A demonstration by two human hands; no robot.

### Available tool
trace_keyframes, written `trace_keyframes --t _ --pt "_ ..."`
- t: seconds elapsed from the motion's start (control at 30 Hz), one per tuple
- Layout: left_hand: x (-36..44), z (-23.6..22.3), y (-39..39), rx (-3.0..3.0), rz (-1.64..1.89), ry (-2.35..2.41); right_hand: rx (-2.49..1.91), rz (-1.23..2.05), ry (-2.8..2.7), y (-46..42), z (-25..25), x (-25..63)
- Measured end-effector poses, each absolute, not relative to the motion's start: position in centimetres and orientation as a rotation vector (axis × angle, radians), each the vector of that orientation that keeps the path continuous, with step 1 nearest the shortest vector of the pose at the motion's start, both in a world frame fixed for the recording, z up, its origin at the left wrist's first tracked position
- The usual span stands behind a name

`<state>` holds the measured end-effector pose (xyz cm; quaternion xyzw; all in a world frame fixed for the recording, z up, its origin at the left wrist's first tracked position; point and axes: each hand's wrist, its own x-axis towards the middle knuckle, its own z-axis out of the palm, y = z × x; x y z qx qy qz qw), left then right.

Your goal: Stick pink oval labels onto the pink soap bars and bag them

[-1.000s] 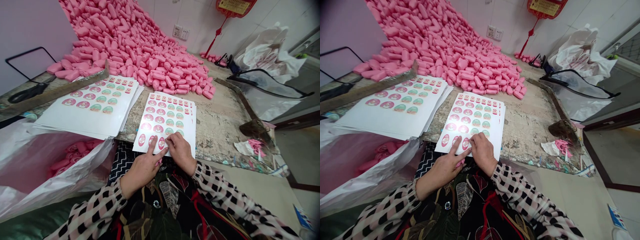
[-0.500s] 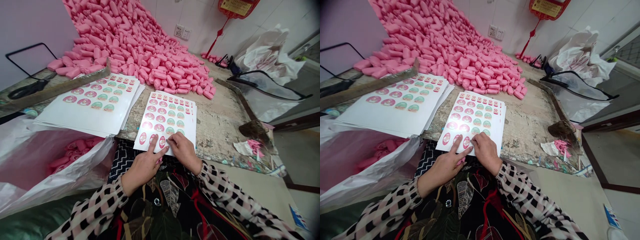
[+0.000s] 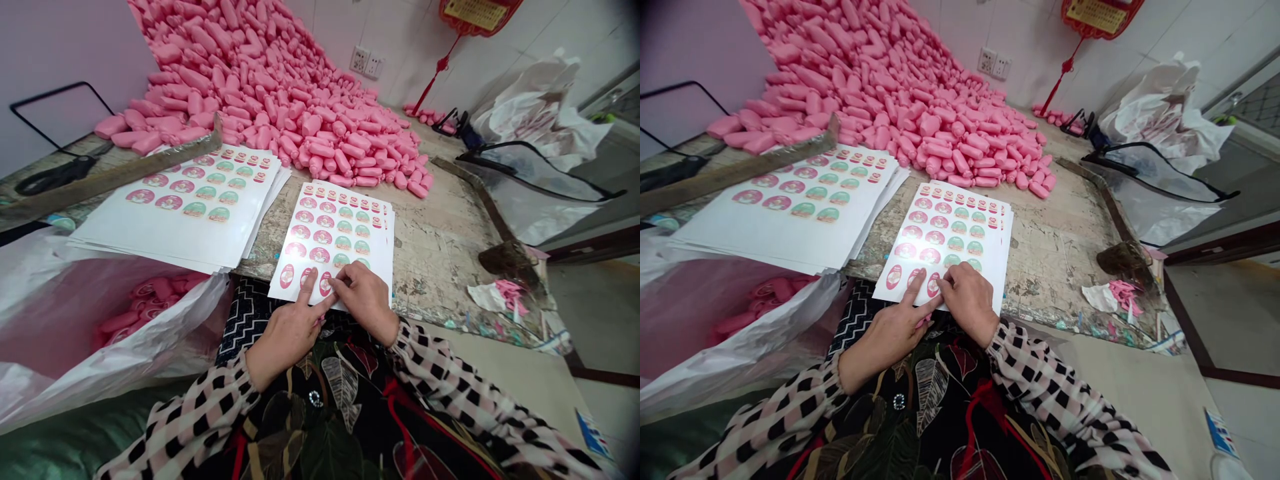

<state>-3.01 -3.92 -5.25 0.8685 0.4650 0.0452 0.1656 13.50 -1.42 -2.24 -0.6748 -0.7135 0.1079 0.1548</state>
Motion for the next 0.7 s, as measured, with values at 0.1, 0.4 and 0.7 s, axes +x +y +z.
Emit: trace_keyframes --t 0.1,0.4,0.7 --pt "-3.0 -5.2 -3.9 2.479 0.103 1.347 -1.913 0.246 -2.095 -1.6 -1.5 13.2" --pt "-3.2 -6.0 -3.9 2.491 0.143 1.314 -1.934 0.354 -1.817 -1.1 -1.2 14.6" --pt "-4.4 -6.1 -3.9 2.461 0.297 1.170 -1.768 0.667 -1.436 -0.6 -5.2 15.7"
